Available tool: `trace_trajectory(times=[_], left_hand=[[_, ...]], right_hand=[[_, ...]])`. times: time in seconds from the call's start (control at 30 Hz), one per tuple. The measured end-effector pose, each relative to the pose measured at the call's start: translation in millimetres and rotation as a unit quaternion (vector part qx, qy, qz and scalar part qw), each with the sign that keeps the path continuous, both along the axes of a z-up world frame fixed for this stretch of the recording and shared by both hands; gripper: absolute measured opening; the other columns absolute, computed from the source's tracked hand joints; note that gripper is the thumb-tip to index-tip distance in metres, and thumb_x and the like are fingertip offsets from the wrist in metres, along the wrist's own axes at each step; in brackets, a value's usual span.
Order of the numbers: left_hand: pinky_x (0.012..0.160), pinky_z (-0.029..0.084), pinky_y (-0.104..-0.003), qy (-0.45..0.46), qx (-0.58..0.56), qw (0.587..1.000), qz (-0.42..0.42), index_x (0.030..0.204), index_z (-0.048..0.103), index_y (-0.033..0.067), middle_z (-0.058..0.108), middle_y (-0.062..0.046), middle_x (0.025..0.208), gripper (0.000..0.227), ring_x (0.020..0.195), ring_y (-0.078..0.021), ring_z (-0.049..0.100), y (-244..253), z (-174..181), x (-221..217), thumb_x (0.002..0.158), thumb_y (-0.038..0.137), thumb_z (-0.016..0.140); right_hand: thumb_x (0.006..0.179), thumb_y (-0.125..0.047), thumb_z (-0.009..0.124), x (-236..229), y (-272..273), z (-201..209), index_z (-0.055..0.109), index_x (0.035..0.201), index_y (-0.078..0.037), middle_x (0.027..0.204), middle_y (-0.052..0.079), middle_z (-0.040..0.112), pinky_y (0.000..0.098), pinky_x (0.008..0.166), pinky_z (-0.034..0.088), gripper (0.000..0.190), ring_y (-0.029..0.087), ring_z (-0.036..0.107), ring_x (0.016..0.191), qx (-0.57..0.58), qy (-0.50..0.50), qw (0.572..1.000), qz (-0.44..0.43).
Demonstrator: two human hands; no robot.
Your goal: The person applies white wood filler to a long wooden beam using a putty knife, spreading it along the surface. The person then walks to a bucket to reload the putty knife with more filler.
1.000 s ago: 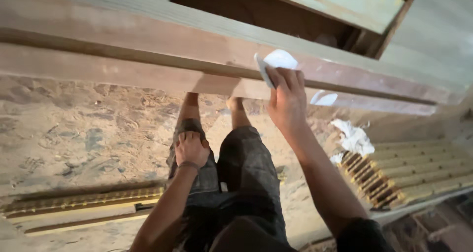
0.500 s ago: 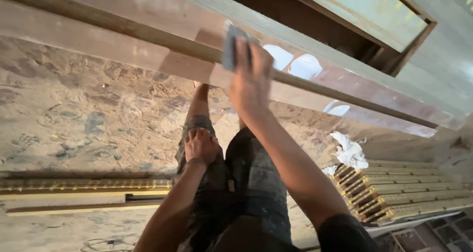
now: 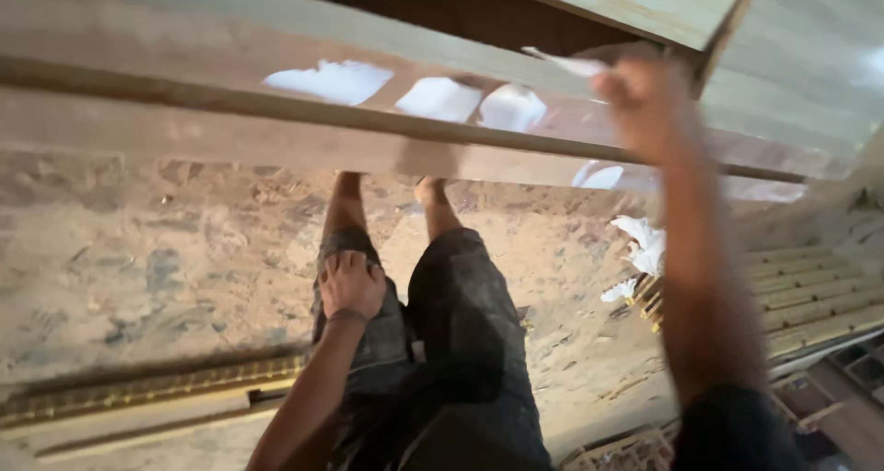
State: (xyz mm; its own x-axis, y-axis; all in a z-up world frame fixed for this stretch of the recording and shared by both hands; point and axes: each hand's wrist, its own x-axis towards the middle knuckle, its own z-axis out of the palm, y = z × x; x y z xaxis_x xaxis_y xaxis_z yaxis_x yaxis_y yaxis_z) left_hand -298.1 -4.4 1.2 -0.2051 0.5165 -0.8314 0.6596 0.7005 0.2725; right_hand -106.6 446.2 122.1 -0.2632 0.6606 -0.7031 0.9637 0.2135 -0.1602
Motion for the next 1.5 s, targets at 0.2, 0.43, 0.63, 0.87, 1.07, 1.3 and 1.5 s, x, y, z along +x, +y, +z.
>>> trace_trajectory(times=[0.2, 0.43, 0.63, 0.87, 1.07, 1.3, 1.5], left_hand=[[0.106, 0.043, -0.054, 0.029, 0.008, 0.999, -0.045, 0.104, 0.070, 0.0073, 0.065, -0.013, 0.122, 0.033, 0.124, -0.0363, 0.052, 0, -3, 11, 0.087, 0.033, 0.058], [0.104, 0.045, -0.054, 0.042, -0.010, 0.996, -0.072, 0.106, 0.069, 0.0095, 0.064, -0.012, 0.122, 0.033, 0.126, -0.0352, 0.052, 5, -2, 20, 0.088, 0.034, 0.058], [0.104, 0.041, -0.056, 0.037, -0.033, 0.994, -0.101, 0.110, 0.069, 0.0077, 0.062, -0.015, 0.125, 0.037, 0.129, -0.0374, 0.047, 11, -1, 28, 0.089, 0.035, 0.058], [0.115, 0.035, -0.055, 0.019, -0.064, 0.992, -0.106, 0.110, 0.070, 0.0065, 0.062, -0.015, 0.127, 0.039, 0.130, -0.0365, 0.048, 14, 1, 42, 0.091, 0.036, 0.054], [0.112, 0.037, -0.056, 0.045, -0.035, 0.993, -0.103, 0.108, 0.070, 0.0049, 0.062, -0.015, 0.126, 0.041, 0.130, -0.0371, 0.048, 9, 1, 52, 0.088, 0.038, 0.056], [0.107, 0.039, -0.057, 0.047, -0.035, 0.990, -0.128, 0.108, 0.071, 0.0060, 0.063, -0.013, 0.126, 0.038, 0.127, -0.0373, 0.048, 10, -2, 58, 0.089, 0.037, 0.058], [0.108, 0.040, -0.057, 0.064, -0.033, 0.986, -0.148, 0.106, 0.071, 0.0074, 0.064, -0.012, 0.124, 0.037, 0.128, -0.0358, 0.049, 1, -6, 56, 0.089, 0.037, 0.058]], right_hand=[[0.101, -0.034, 0.067, 94, 60, -37, 0.073, 0.115, -0.002, 0.104, 0.024, 0.070, 0.0510, 0.080, 0.051, 0.036, 0.043, 0.066, 0.092, -0.059, -0.026, 0.994, 0.085], [0.102, -0.031, 0.067, 135, 52, -39, 0.074, 0.117, -0.006, 0.110, 0.023, 0.071, 0.0506, 0.085, 0.051, 0.030, 0.042, 0.067, 0.099, -0.078, -0.049, 0.994, 0.061], [0.095, -0.005, 0.066, 130, -3, -36, 0.075, 0.108, -0.006, 0.102, 0.019, 0.073, 0.0467, 0.080, 0.056, 0.016, 0.034, 0.069, 0.093, 0.086, -0.022, 0.971, 0.223], [0.103, -0.003, 0.060, 149, -87, 6, 0.071, 0.123, -0.003, 0.112, 0.021, 0.071, 0.0475, 0.088, 0.054, 0.023, 0.041, 0.067, 0.103, 0.073, 0.213, 0.973, 0.056], [0.108, -0.007, 0.060, 223, -134, -9, 0.069, 0.129, 0.001, 0.099, 0.019, 0.068, 0.0383, 0.074, 0.048, 0.024, 0.027, 0.061, 0.081, 0.135, 0.181, 0.954, -0.200], [0.097, 0.000, 0.063, 365, -174, -101, 0.062, 0.100, 0.006, 0.087, 0.024, 0.065, 0.0478, 0.071, 0.045, 0.007, 0.036, 0.058, 0.076, 0.288, 0.063, 0.914, -0.277], [0.091, 0.002, 0.060, 315, -207, -144, 0.069, 0.122, 0.003, 0.101, 0.025, 0.072, 0.0474, 0.081, 0.054, 0.031, 0.041, 0.070, 0.093, 0.244, 0.111, 0.927, -0.263]])
